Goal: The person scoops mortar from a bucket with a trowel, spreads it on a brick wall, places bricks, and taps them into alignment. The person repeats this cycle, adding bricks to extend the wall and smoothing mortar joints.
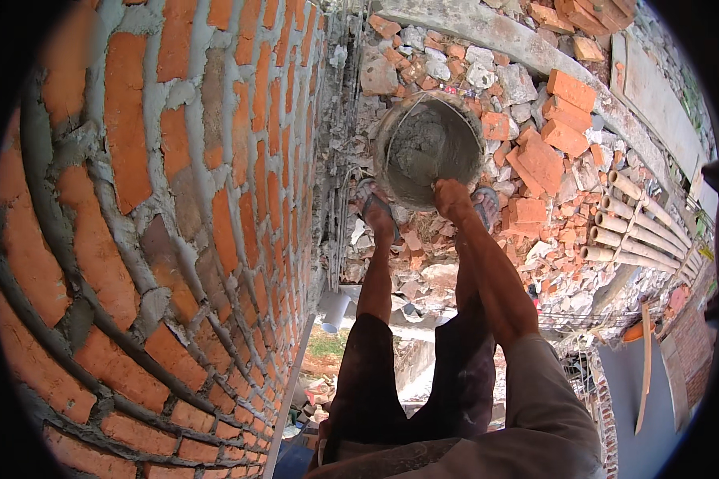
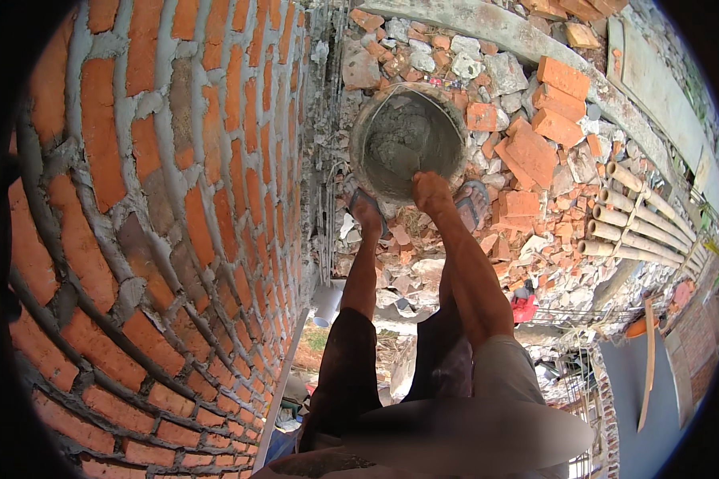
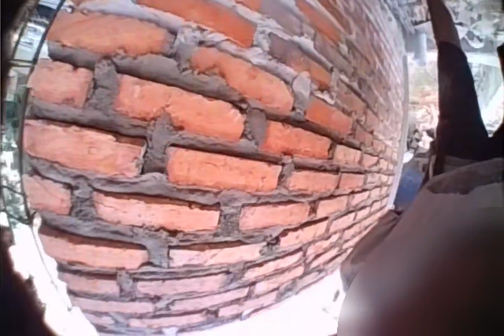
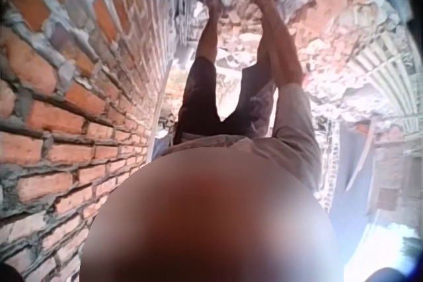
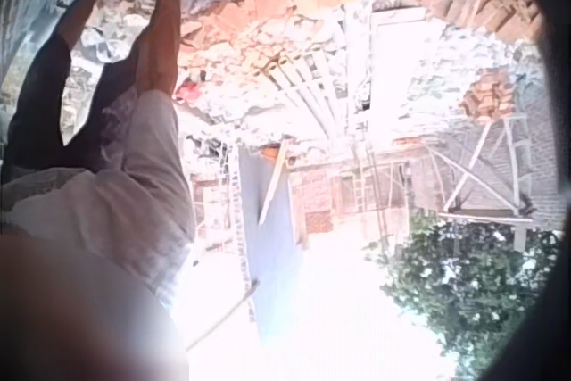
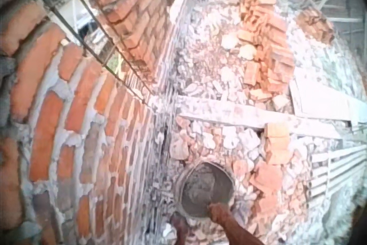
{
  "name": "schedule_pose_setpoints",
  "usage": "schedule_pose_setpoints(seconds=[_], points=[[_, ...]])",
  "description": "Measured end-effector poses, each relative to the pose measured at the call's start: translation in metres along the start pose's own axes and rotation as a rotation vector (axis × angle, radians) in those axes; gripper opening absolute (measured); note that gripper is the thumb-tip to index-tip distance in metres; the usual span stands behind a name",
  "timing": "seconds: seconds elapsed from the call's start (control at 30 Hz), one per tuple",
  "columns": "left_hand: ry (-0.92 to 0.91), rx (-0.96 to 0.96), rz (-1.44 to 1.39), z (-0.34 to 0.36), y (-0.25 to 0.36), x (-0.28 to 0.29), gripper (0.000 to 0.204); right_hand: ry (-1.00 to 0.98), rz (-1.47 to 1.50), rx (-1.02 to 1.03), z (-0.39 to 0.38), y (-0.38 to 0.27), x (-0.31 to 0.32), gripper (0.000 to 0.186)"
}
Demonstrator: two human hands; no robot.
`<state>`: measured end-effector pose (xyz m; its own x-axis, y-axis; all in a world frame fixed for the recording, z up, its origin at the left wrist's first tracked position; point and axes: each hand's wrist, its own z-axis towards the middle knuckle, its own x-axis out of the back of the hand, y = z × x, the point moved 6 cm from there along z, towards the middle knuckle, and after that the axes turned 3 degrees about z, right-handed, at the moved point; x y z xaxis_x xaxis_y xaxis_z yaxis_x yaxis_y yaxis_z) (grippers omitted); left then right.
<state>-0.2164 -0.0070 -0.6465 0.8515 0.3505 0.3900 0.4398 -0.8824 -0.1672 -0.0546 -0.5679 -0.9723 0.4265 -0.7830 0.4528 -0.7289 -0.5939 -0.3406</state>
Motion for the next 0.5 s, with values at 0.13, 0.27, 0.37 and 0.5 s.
schedule_pose_setpoints(seconds=[0.13, 0.27, 0.37, 0.5], points=[[0.017, -0.018, -0.009, -0.007, 0.001, -0.003, 0.032, 0.024, 0.078, 0.141, 0.003, 0.002, 0.005, 0.038], [0.035, -0.102, -0.028, -0.026, -0.010, -0.009, 0.031, 0.067, 0.256, 0.228, -0.035, 0.027, 0.027, 0.052], [0.068, -0.259, -0.062, -0.044, -0.012, -0.014, 0.031, 0.097, 0.233, 0.265, -0.101, 0.045, 0.076, 0.053], [0.070, -0.589, -0.134, -0.068, 0.017, -0.029, 0.023, 0.106, 0.140, 0.495, -0.219, 0.013, 0.189, 0.043]])
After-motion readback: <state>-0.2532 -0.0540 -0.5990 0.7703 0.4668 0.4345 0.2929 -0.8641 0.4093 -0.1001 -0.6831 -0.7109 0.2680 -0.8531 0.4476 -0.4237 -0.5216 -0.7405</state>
